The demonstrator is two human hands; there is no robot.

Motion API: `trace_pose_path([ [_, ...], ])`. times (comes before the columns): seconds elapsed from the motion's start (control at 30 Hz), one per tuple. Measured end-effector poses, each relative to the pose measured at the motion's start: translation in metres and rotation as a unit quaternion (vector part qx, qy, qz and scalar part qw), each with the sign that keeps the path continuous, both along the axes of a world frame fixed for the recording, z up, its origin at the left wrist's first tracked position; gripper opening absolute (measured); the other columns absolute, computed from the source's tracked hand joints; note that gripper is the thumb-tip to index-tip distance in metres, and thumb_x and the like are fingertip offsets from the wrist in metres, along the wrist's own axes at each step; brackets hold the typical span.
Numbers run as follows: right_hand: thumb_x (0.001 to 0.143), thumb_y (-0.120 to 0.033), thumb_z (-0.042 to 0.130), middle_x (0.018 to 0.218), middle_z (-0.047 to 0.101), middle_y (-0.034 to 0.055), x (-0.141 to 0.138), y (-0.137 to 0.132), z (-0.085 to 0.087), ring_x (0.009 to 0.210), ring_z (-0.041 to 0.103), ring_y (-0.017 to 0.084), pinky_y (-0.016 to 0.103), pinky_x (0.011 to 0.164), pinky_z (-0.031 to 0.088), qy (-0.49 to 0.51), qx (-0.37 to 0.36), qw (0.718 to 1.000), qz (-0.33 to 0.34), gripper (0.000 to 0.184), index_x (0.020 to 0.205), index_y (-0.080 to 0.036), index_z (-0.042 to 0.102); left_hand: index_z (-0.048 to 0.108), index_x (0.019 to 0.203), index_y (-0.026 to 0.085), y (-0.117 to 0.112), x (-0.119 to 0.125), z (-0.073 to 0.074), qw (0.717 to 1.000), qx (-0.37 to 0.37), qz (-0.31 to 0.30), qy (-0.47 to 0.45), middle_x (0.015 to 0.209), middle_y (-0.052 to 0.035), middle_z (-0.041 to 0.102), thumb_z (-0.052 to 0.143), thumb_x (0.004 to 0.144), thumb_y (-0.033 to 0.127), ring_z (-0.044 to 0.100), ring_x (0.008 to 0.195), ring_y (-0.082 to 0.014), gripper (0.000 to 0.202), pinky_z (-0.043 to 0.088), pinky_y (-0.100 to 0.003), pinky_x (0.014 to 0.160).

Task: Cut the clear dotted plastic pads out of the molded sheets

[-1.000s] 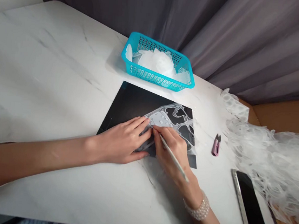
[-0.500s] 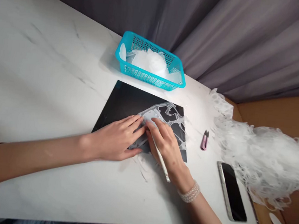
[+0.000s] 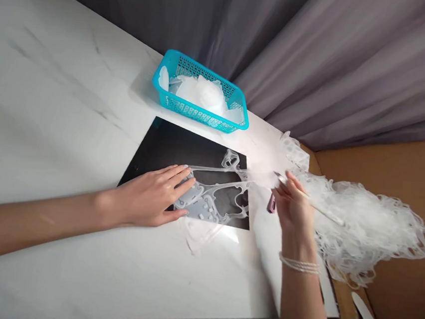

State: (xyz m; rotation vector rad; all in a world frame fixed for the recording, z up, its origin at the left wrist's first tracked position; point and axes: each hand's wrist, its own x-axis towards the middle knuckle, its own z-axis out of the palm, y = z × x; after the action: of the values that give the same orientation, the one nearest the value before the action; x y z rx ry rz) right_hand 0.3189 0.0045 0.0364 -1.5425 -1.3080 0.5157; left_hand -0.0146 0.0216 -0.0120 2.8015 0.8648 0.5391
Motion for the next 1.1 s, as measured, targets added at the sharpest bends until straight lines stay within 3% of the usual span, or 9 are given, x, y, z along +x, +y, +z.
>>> trace_pose_path([
  [0.13,0.087,-0.039,0.064,0.072,0.066,0.005,0.019,-0.01,0.01,0.081,0.072,0.024,0.045,0.081,0.059,0.111,0.026,0.993,-0.029,0.021,0.099,-0.023,0.067,0.056,0.139,0.005,0.005,0.002,0.005,1.0,-0.013,-0.004,0.002,0.145,-0.0236,0.052,0.052,0.095,0.05,0.045,0.14,-0.0366,0.063,0.036,-0.05,0.117],
  [0.33,0.095,-0.037,0.058,0.111,0.073,0.0069,-0.074,-0.031,0.027,0.111,0.068,0.024,0.048,0.101,0.052,0.147,0.077,0.986,0.017,0.026,0.117,-0.027,0.068,0.072,0.116,0.013,0.013,0.017,0.051,0.959,-0.21,0.055,-0.179,0.133,-0.0156,0.065,0.043,0.096,0.056,0.051,0.135,-0.0332,0.056,0.036,-0.053,0.116],
  [0.4,0.097,-0.041,0.055,0.12,0.072,0.0059,-0.095,-0.041,0.035,0.118,0.065,0.026,0.048,0.104,0.05,0.057,0.052,0.993,0.094,0.028,0.119,-0.031,0.07,0.075,0.106,0.014,0.017,0.03,0.063,0.849,-0.45,0.087,-0.262,0.111,-0.0145,0.075,0.037,0.095,0.064,0.066,0.114,-0.0312,0.064,0.049,-0.049,0.103],
  [0.47,0.099,-0.051,0.05,0.124,0.071,0.004,-0.104,-0.052,0.041,0.128,0.059,0.027,0.05,0.11,0.045,-0.018,0.001,0.979,0.204,0.036,0.123,-0.034,0.07,0.075,0.097,0.013,0.021,0.041,0.067,0.687,-0.659,0.087,-0.294,0.092,-0.0136,0.077,0.041,0.09,0.072,0.073,0.094,-0.0287,0.069,0.057,-0.044,0.089],
  [0.53,0.098,-0.066,0.036,0.125,0.071,0.0035,-0.103,-0.059,0.045,0.133,0.054,0.028,0.052,0.113,0.041,-0.02,-0.052,0.958,0.28,0.053,0.127,-0.035,0.068,0.075,0.091,0.013,0.024,0.049,0.064,0.601,-0.738,0.073,-0.298,0.088,-0.0122,0.077,0.06,0.084,0.065,0.073,0.086,-0.0255,0.055,0.059,-0.037,0.08],
  [0.7,0.1,-0.066,0.017,0.099,0.076,0.0093,-0.079,-0.045,0.048,0.11,0.068,0.027,0.047,0.098,0.049,0.109,-0.017,0.984,0.138,0.074,0.094,-0.022,0.076,0.075,0.099,0.015,0.02,0.05,0.052,0.645,-0.7,0.101,-0.289,0.098,-0.0105,0.078,0.08,0.075,0.027,0.074,0.094,-0.0216,0.028,0.057,-0.03,0.083],
  [0.87,0.098,-0.05,0.043,0.054,0.051,-0.0007,-0.078,-0.015,0.039,0.055,0.051,0.015,0.03,0.056,0.038,-0.08,-0.144,0.982,0.094,0.046,0.073,-0.02,0.067,0.073,0.104,0.017,0.016,0.048,0.05,0.7,-0.66,0.091,-0.259,0.1,-0.0095,0.078,0.075,0.08,0.029,0.073,0.101,-0.0239,0.026,0.054,-0.037,0.093],
  [1.0,0.092,-0.036,0.054,0.053,0.045,-0.0026,-0.1,-0.006,0.027,0.052,0.036,0.012,0.028,0.052,0.027,-0.199,-0.188,0.947,0.167,0.036,0.06,-0.02,0.057,0.072,0.099,0.016,0.013,0.049,0.05,0.72,-0.63,0.097,-0.275,0.096,-0.0089,0.078,0.076,0.08,0.034,0.073,0.099,-0.0246,0.026,0.055,-0.036,0.088],
  [1.1,0.092,-0.031,0.052,0.056,0.052,-0.0006,-0.1,0.0,0.015,0.055,0.041,0.013,0.028,0.054,0.028,-0.26,-0.178,0.944,0.098,0.03,0.064,-0.021,0.059,0.07,0.095,0.015,0.01,0.047,0.054,0.731,-0.597,0.124,-0.308,0.09,-0.0082,0.077,0.077,0.08,0.04,0.074,0.087,-0.0231,0.03,0.055,-0.031,0.075],
])
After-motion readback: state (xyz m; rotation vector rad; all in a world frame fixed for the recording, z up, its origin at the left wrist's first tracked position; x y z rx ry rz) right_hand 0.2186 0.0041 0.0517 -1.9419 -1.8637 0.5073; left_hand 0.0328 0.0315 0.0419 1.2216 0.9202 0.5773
